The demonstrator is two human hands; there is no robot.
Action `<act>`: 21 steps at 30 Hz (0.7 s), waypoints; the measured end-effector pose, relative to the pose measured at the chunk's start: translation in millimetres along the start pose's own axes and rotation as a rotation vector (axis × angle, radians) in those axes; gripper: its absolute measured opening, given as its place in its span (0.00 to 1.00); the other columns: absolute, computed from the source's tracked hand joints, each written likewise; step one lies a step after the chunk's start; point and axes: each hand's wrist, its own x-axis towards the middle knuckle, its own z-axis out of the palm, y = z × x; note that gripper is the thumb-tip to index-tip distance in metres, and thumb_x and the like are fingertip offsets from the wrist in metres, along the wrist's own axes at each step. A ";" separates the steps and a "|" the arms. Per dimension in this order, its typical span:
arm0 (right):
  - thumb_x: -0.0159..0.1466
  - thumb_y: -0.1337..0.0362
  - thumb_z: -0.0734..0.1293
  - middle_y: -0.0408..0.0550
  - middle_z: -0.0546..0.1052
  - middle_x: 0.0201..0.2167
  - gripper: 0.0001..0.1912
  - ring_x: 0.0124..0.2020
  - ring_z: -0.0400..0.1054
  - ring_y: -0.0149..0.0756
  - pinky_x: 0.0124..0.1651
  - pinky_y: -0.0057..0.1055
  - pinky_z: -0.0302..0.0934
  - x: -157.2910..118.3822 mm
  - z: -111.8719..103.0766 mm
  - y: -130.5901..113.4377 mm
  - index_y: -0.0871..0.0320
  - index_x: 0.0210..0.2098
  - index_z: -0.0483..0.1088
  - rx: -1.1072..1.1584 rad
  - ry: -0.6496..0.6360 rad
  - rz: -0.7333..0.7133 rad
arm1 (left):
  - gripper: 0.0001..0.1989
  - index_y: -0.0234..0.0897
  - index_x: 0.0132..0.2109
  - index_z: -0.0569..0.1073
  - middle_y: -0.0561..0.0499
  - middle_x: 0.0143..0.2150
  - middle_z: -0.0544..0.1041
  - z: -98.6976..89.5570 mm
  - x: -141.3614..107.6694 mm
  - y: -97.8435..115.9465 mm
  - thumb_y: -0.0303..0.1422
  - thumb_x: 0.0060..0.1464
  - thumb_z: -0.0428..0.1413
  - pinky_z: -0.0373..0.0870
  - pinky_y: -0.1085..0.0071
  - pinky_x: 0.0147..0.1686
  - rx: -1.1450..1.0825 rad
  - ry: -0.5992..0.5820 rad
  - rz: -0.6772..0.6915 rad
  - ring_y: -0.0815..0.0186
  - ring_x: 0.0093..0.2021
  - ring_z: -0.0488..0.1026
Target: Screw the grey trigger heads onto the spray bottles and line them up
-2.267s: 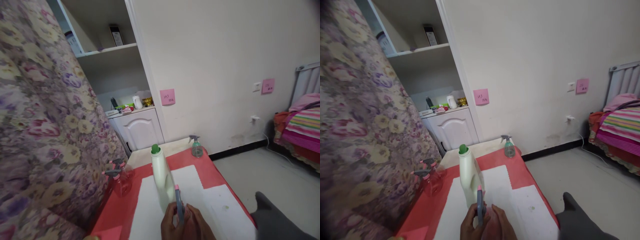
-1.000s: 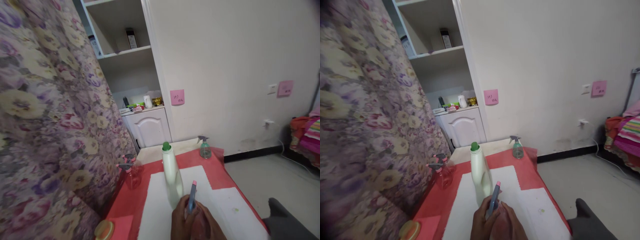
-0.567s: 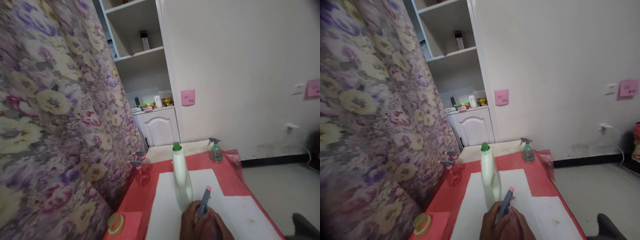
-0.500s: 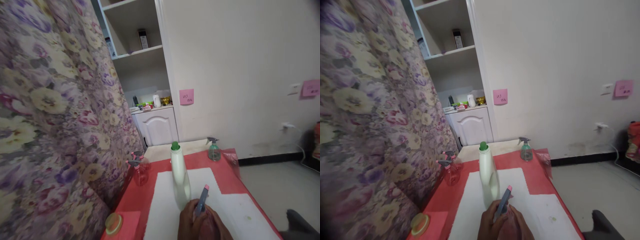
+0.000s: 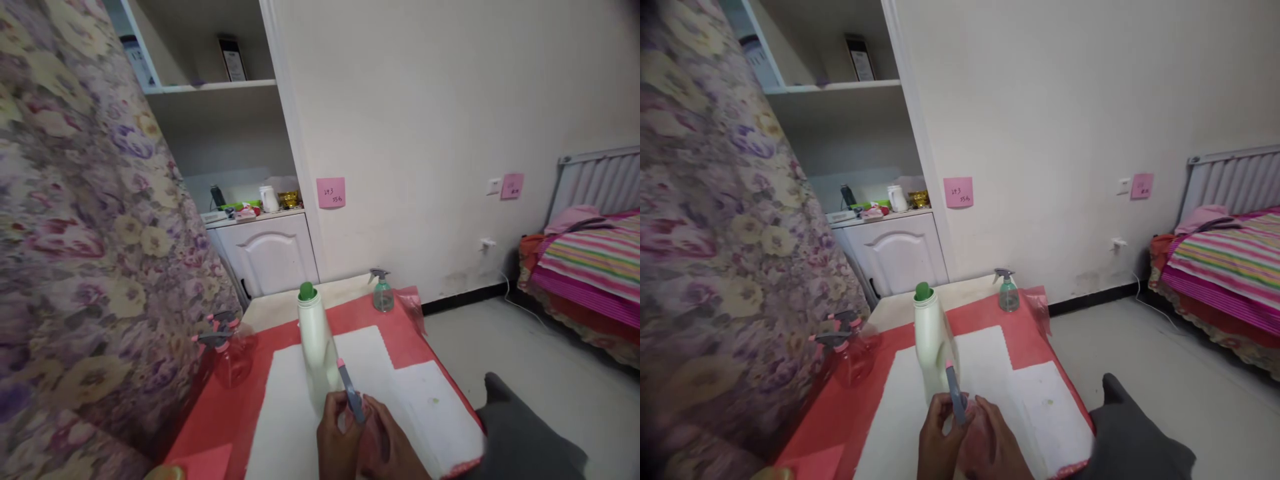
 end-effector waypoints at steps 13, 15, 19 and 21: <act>0.54 0.59 0.71 0.49 0.73 0.57 0.33 0.61 0.64 0.49 0.64 0.44 0.58 1.8 -0.3 -11.3 0.48 0.59 0.63 -0.007 0.047 0.031 | 0.09 0.39 0.34 0.74 0.52 0.32 0.80 -2.9 2.7 6.5 0.38 0.46 0.62 0.72 0.68 0.40 0.004 -0.098 0.028 0.60 0.36 0.77; 0.56 0.57 0.70 0.49 0.73 0.57 0.31 0.60 0.65 0.49 0.63 0.43 0.59 2.0 0.9 -11.4 0.47 0.59 0.63 0.010 0.060 0.036 | 0.09 0.39 0.34 0.74 0.51 0.33 0.80 -3.9 3.0 4.0 0.38 0.47 0.62 0.72 0.69 0.40 0.019 -0.100 0.040 0.60 0.37 0.77; 0.53 0.56 0.71 0.51 0.74 0.55 0.33 0.59 0.66 0.53 0.63 0.47 0.59 3.3 3.1 -9.3 0.48 0.58 0.65 0.017 0.072 0.052 | 0.10 0.39 0.36 0.74 0.51 0.33 0.80 -3.8 1.9 0.4 0.40 0.49 0.61 0.72 0.68 0.41 0.032 -0.101 0.064 0.59 0.38 0.77; 0.52 0.56 0.72 0.52 0.74 0.56 0.33 0.59 0.66 0.54 0.63 0.49 0.58 3.1 3.1 -9.0 0.49 0.58 0.65 0.010 0.061 0.051 | 0.11 0.39 0.36 0.74 0.51 0.34 0.80 -3.5 1.3 0.0 0.41 0.50 0.60 0.72 0.68 0.41 0.025 -0.111 0.068 0.59 0.38 0.77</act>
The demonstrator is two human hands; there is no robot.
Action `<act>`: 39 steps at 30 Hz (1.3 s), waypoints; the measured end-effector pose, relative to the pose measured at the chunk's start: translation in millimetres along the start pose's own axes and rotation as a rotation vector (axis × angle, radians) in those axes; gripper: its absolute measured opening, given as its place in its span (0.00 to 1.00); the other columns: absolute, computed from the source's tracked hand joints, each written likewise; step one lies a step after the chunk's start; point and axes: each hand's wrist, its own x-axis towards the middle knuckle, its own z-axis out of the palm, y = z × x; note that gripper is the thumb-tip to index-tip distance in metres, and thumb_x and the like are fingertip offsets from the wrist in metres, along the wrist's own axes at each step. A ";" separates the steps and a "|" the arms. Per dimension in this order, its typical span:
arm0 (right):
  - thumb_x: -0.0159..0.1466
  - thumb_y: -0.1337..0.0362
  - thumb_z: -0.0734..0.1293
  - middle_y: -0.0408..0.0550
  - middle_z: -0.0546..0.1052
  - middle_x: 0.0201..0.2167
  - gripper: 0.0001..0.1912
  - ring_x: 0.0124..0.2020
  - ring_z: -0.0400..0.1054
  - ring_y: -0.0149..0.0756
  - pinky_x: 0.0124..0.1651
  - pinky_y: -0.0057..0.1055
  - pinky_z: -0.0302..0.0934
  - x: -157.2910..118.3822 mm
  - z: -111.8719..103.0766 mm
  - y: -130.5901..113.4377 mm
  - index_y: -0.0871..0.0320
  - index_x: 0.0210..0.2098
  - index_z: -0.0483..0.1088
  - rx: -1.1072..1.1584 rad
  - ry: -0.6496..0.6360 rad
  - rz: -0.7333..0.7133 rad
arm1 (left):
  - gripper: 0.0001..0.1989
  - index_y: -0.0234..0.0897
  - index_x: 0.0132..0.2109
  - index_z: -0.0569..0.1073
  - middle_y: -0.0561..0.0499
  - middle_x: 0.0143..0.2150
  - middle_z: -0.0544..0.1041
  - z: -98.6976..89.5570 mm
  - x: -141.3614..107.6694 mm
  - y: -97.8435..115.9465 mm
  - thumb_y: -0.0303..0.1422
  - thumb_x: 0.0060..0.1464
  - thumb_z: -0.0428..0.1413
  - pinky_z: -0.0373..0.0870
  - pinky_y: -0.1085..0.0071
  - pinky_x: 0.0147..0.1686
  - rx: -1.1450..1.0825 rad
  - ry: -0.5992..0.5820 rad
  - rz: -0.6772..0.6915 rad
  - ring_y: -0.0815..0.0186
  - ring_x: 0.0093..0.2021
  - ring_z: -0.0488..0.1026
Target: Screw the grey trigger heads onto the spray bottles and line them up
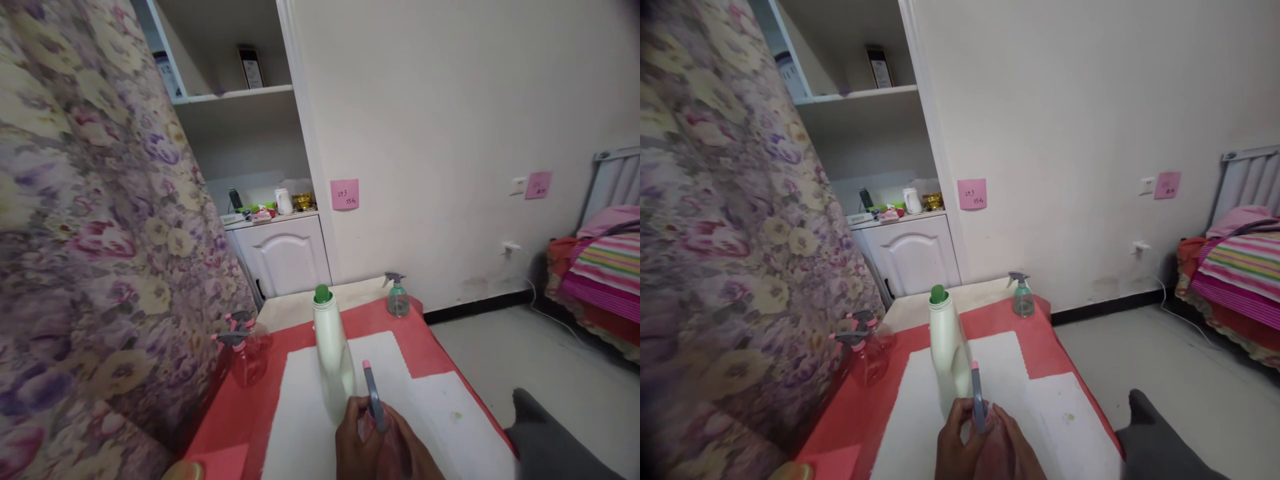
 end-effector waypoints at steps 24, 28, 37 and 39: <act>0.61 0.65 0.66 0.44 0.71 0.34 0.06 0.37 0.66 0.37 0.41 0.32 0.62 25.6 -18.2 -98.1 0.54 0.38 0.73 -0.084 0.004 -0.123 | 0.18 0.39 0.47 0.74 0.48 0.44 0.82 -3.6 -4.0 -4.8 0.28 0.45 0.57 0.73 0.62 0.50 -0.008 0.029 0.041 0.56 0.47 0.78; 0.64 0.64 0.64 0.45 0.72 0.36 0.07 0.38 0.67 0.37 0.42 0.33 0.62 25.1 -21.1 -94.4 0.53 0.41 0.72 -0.090 -0.048 -0.177 | 0.18 0.40 0.47 0.74 0.47 0.45 0.82 -3.9 -4.8 -6.1 0.30 0.46 0.58 0.73 0.62 0.50 0.008 0.024 0.018 0.56 0.47 0.78; 0.57 0.74 0.64 0.42 0.68 0.32 0.10 0.34 0.64 0.35 0.39 0.30 0.60 23.2 -11.2 -85.0 0.54 0.36 0.70 -0.118 0.074 -0.126 | 0.20 0.40 0.48 0.74 0.49 0.47 0.81 -7.1 -3.7 -11.0 0.28 0.46 0.57 0.73 0.62 0.51 0.019 0.000 0.026 0.57 0.49 0.77; 0.57 0.75 0.64 0.42 0.68 0.32 0.11 0.34 0.64 0.35 0.38 0.30 0.60 23.8 -11.9 -87.4 0.55 0.35 0.70 -0.112 0.057 -0.118 | 0.21 0.41 0.50 0.74 0.49 0.49 0.81 -7.9 -4.0 -13.5 0.28 0.46 0.57 0.72 0.62 0.53 0.034 -0.017 0.038 0.57 0.50 0.77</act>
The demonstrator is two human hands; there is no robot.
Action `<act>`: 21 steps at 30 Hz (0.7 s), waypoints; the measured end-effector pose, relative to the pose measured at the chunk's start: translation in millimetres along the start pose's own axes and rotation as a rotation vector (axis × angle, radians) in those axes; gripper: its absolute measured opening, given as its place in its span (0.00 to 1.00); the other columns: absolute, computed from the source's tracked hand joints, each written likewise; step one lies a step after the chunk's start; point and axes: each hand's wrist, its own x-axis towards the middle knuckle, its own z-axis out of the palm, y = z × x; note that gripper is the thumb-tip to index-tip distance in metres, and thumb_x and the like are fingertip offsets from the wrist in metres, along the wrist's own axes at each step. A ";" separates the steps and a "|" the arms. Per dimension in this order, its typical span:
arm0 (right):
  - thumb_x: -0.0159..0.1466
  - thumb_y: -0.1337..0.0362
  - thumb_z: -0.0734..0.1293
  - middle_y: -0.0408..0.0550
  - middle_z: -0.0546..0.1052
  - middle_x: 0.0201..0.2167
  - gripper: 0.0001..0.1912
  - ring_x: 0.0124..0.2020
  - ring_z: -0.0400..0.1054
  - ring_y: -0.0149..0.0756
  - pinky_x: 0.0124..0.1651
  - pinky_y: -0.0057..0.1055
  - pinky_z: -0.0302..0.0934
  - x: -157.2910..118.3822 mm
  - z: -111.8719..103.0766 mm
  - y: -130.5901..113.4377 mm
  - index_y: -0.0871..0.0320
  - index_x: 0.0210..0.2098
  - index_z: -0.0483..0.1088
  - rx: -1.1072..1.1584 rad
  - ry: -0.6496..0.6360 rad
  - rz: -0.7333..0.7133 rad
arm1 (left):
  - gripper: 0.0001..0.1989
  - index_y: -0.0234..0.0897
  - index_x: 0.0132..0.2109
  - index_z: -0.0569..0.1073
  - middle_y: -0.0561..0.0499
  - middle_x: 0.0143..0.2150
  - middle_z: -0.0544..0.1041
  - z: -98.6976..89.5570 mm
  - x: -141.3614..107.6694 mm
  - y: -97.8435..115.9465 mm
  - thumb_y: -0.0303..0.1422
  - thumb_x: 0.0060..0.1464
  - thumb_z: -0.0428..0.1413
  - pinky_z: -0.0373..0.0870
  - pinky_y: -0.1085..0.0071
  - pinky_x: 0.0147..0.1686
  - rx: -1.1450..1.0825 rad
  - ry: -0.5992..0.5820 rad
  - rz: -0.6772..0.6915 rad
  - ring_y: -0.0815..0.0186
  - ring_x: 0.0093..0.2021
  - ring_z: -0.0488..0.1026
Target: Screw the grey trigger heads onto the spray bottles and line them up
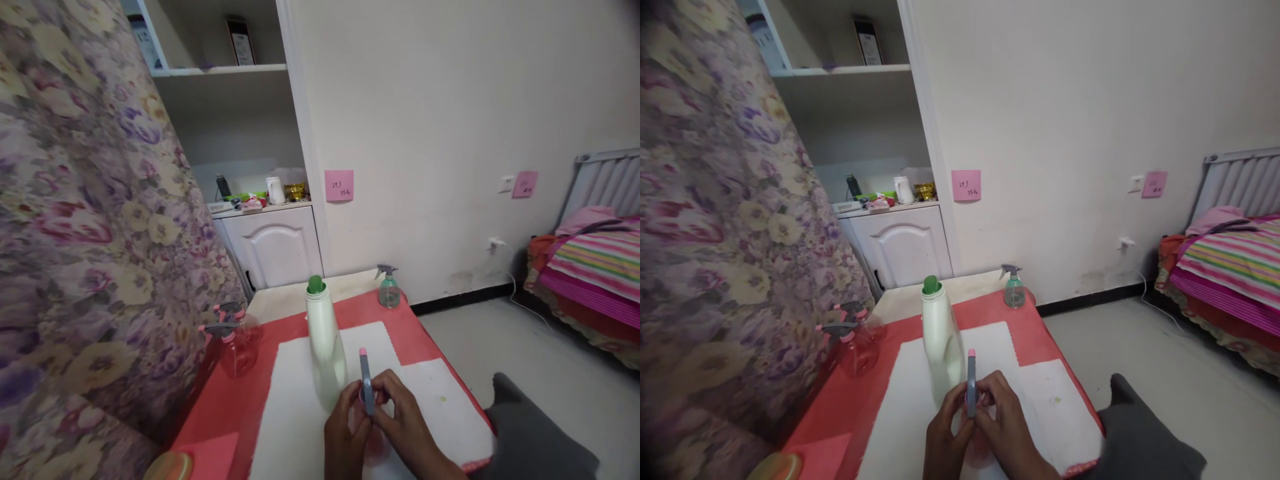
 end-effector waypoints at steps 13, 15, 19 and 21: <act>0.66 0.61 0.63 0.43 0.69 0.35 0.06 0.38 0.65 0.35 0.41 0.31 0.60 17.0 -29.7 -21.1 0.53 0.37 0.71 -0.038 -0.285 -0.110 | 0.19 0.40 0.49 0.72 0.47 0.48 0.81 1.6 3.6 -9.3 0.32 0.47 0.59 0.73 0.60 0.53 0.027 0.011 -0.022 0.55 0.50 0.77; 0.66 0.60 0.64 0.43 0.69 0.36 0.06 0.38 0.64 0.35 0.41 0.31 0.60 20.6 -33.7 -22.4 0.54 0.36 0.71 -0.029 -0.331 -0.086 | 0.21 0.39 0.50 0.71 0.46 0.49 0.81 2.1 2.9 -6.3 0.33 0.46 0.60 0.72 0.59 0.54 0.005 0.016 -0.041 0.55 0.51 0.77; 0.64 0.63 0.66 0.42 0.68 0.34 0.03 0.36 0.63 0.35 0.39 0.30 0.58 21.2 -32.5 -20.6 0.54 0.34 0.70 -0.041 -0.338 -0.054 | 0.21 0.41 0.51 0.71 0.48 0.50 0.80 1.3 2.1 -1.3 0.30 0.46 0.59 0.70 0.60 0.55 -0.017 -0.022 -0.042 0.57 0.52 0.76; 0.63 0.66 0.66 0.41 0.66 0.31 0.03 0.33 0.62 0.34 0.37 0.30 0.57 18.2 -28.5 -18.9 0.55 0.31 0.68 -0.072 -0.288 -0.041 | 0.21 0.41 0.50 0.72 0.49 0.49 0.80 0.9 1.7 -0.9 0.29 0.46 0.59 0.71 0.61 0.55 -0.016 -0.030 -0.037 0.58 0.52 0.76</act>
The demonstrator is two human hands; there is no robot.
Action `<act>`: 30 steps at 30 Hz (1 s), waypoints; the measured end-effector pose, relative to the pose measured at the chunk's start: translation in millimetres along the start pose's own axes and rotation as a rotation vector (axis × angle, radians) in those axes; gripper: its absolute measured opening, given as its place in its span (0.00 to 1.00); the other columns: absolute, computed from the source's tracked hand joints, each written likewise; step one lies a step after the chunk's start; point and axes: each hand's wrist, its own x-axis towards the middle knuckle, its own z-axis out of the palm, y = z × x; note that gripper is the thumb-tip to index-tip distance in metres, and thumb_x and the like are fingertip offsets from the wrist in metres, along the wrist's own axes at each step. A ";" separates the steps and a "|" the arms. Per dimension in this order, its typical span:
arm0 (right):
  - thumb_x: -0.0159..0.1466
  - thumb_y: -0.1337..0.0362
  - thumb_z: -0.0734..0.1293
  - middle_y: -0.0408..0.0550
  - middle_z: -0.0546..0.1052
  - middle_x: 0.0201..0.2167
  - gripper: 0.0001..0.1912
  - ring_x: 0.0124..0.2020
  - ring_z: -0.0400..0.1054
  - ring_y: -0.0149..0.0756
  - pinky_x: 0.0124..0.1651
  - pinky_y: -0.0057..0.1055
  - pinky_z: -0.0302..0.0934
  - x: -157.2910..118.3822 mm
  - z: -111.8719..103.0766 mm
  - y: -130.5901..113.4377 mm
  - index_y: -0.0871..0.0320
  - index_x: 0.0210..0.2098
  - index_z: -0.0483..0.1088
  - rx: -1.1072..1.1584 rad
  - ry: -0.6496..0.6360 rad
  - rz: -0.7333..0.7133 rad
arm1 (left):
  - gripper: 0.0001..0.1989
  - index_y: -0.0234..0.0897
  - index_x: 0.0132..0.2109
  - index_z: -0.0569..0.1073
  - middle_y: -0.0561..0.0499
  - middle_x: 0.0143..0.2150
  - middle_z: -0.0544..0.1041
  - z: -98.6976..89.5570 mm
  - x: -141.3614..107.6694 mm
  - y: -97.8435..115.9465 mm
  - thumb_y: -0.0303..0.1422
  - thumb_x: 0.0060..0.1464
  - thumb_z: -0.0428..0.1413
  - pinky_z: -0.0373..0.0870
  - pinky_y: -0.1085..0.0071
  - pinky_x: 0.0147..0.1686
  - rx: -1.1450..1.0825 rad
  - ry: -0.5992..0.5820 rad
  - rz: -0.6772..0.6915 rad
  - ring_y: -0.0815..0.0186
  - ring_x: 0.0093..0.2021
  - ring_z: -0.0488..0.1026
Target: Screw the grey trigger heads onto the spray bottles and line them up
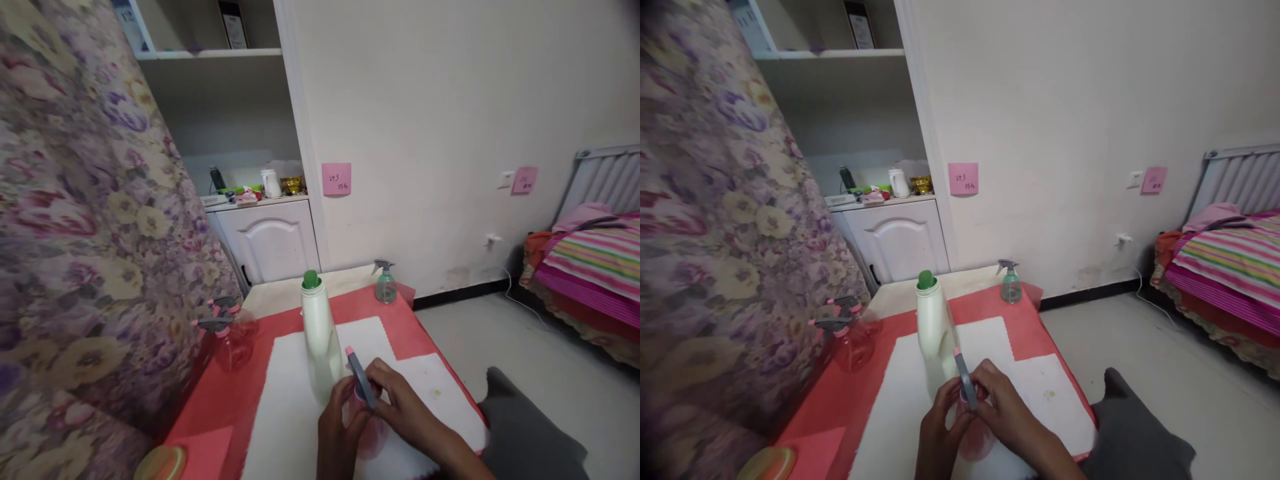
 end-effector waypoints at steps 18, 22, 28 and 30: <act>0.61 0.71 0.65 0.42 0.68 0.34 0.04 0.36 0.63 0.34 0.40 0.30 0.58 0.7 4.5 1.7 0.55 0.33 0.69 0.054 -0.028 0.016 | 0.21 0.36 0.51 0.71 0.43 0.50 0.79 -0.1 1.5 -9.9 0.34 0.48 0.58 0.72 0.57 0.54 0.024 0.030 0.059 0.55 0.51 0.76; 0.62 0.67 0.66 0.43 0.69 0.36 0.02 0.38 0.64 0.36 0.42 0.31 0.58 0.1 -1.9 -0.5 0.55 0.35 0.69 0.043 -0.046 0.027 | 0.23 0.35 0.53 0.69 0.41 0.52 0.78 0.7 1.9 -16.4 0.37 0.50 0.58 0.72 0.56 0.55 0.042 0.024 0.071 0.54 0.53 0.76; 0.56 0.75 0.65 0.41 0.68 0.34 0.09 0.36 0.63 0.34 0.39 0.29 0.57 3.0 1.8 -1.5 0.55 0.32 0.68 0.014 -0.008 0.055 | 0.25 0.36 0.57 0.67 0.41 0.57 0.75 2.1 0.8 -23.2 0.36 0.51 0.56 0.68 0.57 0.59 0.075 0.005 0.072 0.56 0.57 0.73; 0.51 0.77 0.65 0.39 0.67 0.30 0.10 0.33 0.62 0.32 0.36 0.28 0.56 4.7 4.7 -1.0 0.56 0.29 0.67 0.012 0.058 0.081 | 0.26 0.36 0.58 0.66 0.42 0.58 0.75 2.6 1.2 -24.6 0.33 0.51 0.55 0.68 0.57 0.59 0.069 0.001 0.055 0.57 0.57 0.72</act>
